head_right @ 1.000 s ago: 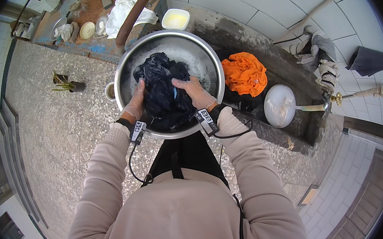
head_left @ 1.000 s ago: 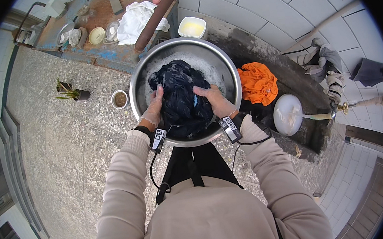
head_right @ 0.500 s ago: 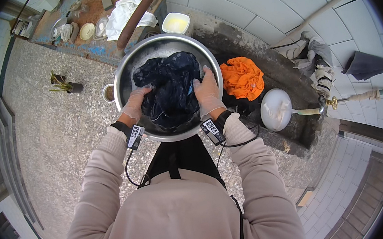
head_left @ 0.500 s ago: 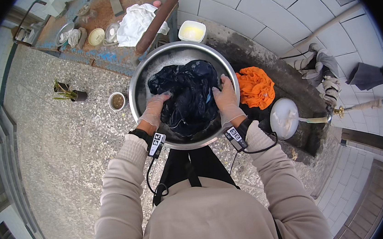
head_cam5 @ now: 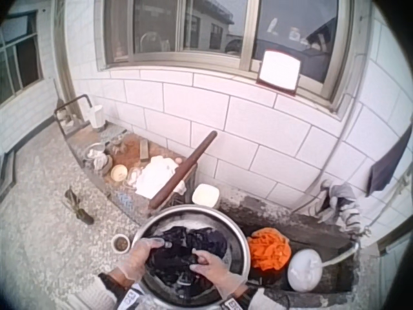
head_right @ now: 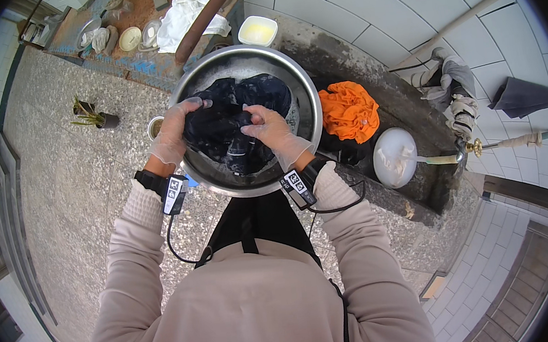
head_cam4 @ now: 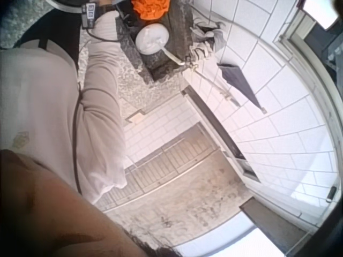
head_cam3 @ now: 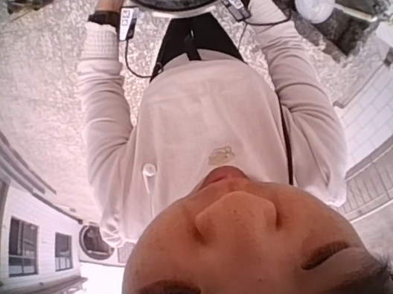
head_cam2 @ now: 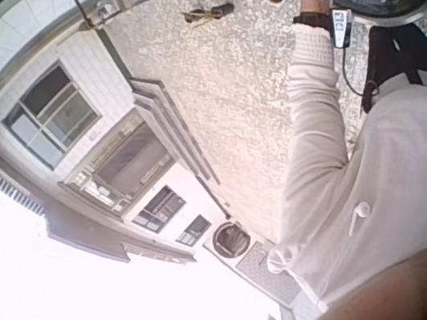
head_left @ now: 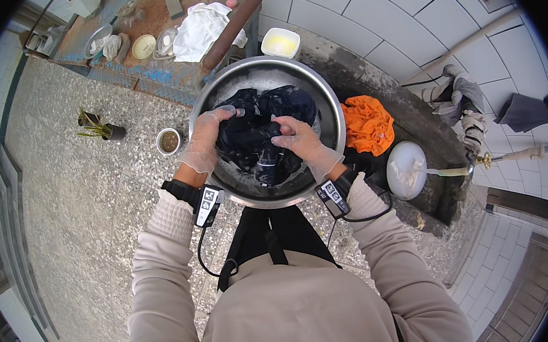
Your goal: The person hand-washes a dark garment in a metal basin filled with soapy water, repeatedly agitating and squeezing the fabric. They then rinse a small white cloth under a running tap and wring it out.
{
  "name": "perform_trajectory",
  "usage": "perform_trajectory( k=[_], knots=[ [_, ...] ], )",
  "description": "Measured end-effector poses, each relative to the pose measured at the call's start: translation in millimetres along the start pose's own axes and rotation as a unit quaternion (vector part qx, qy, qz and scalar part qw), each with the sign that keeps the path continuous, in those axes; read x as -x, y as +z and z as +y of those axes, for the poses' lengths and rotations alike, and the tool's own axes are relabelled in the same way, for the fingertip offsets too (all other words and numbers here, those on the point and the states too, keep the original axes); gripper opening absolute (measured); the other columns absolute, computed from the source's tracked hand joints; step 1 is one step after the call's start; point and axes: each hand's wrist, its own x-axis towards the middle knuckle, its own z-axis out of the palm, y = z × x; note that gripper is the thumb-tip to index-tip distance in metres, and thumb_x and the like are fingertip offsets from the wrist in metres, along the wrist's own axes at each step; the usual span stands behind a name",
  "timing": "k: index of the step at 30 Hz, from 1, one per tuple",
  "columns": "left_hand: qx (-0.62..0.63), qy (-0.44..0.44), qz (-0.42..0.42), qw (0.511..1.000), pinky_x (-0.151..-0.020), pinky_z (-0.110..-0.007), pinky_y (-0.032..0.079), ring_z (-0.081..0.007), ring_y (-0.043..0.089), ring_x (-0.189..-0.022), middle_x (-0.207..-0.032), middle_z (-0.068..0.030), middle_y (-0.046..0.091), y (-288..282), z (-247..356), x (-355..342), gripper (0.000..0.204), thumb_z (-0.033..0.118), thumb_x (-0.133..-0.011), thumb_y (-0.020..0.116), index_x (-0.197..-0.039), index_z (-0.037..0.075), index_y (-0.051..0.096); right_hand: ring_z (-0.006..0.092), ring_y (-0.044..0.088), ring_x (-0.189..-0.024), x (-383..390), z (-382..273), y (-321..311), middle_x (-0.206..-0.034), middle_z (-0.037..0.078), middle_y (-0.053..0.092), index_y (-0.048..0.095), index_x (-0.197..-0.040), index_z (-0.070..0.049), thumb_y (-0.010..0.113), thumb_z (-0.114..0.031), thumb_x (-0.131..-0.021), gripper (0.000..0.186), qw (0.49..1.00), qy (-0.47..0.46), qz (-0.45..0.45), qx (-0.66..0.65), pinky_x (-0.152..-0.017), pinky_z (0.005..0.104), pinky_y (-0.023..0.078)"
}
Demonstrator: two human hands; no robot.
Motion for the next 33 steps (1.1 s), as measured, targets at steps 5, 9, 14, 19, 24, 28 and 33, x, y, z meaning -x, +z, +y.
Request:
perform_trajectory(
  k=[5,9,14,19,24,28,33],
  knots=[
    [-0.002,0.018,-0.050,0.999,-0.079,-0.027,0.048,-0.0168,0.061,-0.083,-0.090,-0.0059,0.066,25.6,31.4,13.2,0.022,0.015,-0.076,0.059,-0.094,0.002,0.063,0.0106,0.053,-0.096,14.4,-13.9,-9.4,-0.108,0.003,0.057,0.058,-0.115,-0.006,0.059,-0.006,-0.083,0.032,0.968,0.035,0.016,-0.247,-0.085,0.0254,0.043],
    [-0.055,0.060,-0.093,0.992,-0.078,-0.027,0.048,-0.0163,0.061,-0.082,-0.089,-0.0060,0.066,32.3,42.8,9.5,0.023,0.016,-0.077,0.059,-0.092,0.001,0.064,0.0157,0.050,-0.108,22.6,-31.1,-12.0,-0.117,0.007,0.054,0.055,-0.115,0.000,0.050,-0.003,-0.087,0.029,0.906,-0.067,0.073,-0.412,-0.094,0.0279,0.040],
    [-0.187,0.042,-0.067,0.979,-0.076,-0.027,0.047,-0.0201,0.062,-0.082,-0.090,-0.0146,0.066,11.4,0.4,-19.7,0.026,0.019,-0.078,0.058,-0.091,-0.003,0.065,0.0204,0.047,-0.114,27.4,-37.1,-20.0,-0.120,0.011,0.052,0.050,-0.119,0.002,0.046,-0.002,-0.085,0.035,0.813,-0.130,0.197,-0.532,-0.101,0.0346,0.037],
    [-0.613,-0.055,0.071,0.785,-0.085,-0.036,0.045,-0.0338,0.057,-0.102,-0.102,-0.0253,0.060,-1.3,-65.1,-30.5,0.059,0.049,-0.076,0.063,-0.101,-0.004,0.059,0.0177,0.049,-0.105,18.4,-18.9,-37.6,-0.111,0.010,0.055,0.057,-0.112,0.000,0.048,-0.004,-0.082,0.032,0.890,-0.079,0.227,-0.387,-0.093,0.0306,0.039],
    [-0.726,0.118,0.165,0.657,-0.088,-0.039,0.044,-0.0326,0.052,-0.105,-0.107,-0.0162,0.057,9.4,-69.4,-23.8,0.046,0.039,-0.075,0.067,-0.104,0.004,0.058,0.0152,0.053,-0.092,6.5,-9.9,-46.7,-0.098,0.008,0.058,0.062,-0.104,-0.006,0.050,-0.010,-0.082,0.025,0.956,0.028,0.273,0.106,-0.082,0.0279,0.041],
    [-0.543,0.233,-0.018,0.806,-0.090,-0.038,0.042,-0.0326,0.053,-0.103,-0.109,-0.0169,0.055,18.5,-73.6,-30.5,0.037,0.018,-0.078,0.064,-0.110,0.004,0.052,0.0296,0.055,-0.088,0.4,-18.8,-37.8,-0.088,0.010,0.059,0.063,-0.094,-0.008,0.056,-0.005,-0.076,0.019,0.828,-0.301,0.284,0.379,-0.082,0.0375,0.044],
    [-0.647,0.189,-0.052,0.737,-0.094,-0.040,0.040,-0.0330,0.052,-0.108,-0.116,-0.0190,0.054,17.0,-102.7,-43.9,0.048,0.023,-0.079,0.063,-0.121,0.006,0.047,0.0286,0.059,-0.093,-28.7,-22.1,-16.7,-0.096,0.010,0.062,0.065,-0.097,-0.011,0.055,-0.007,-0.079,0.021,0.855,-0.221,-0.066,0.465,-0.082,0.0357,0.047]
  ],
)
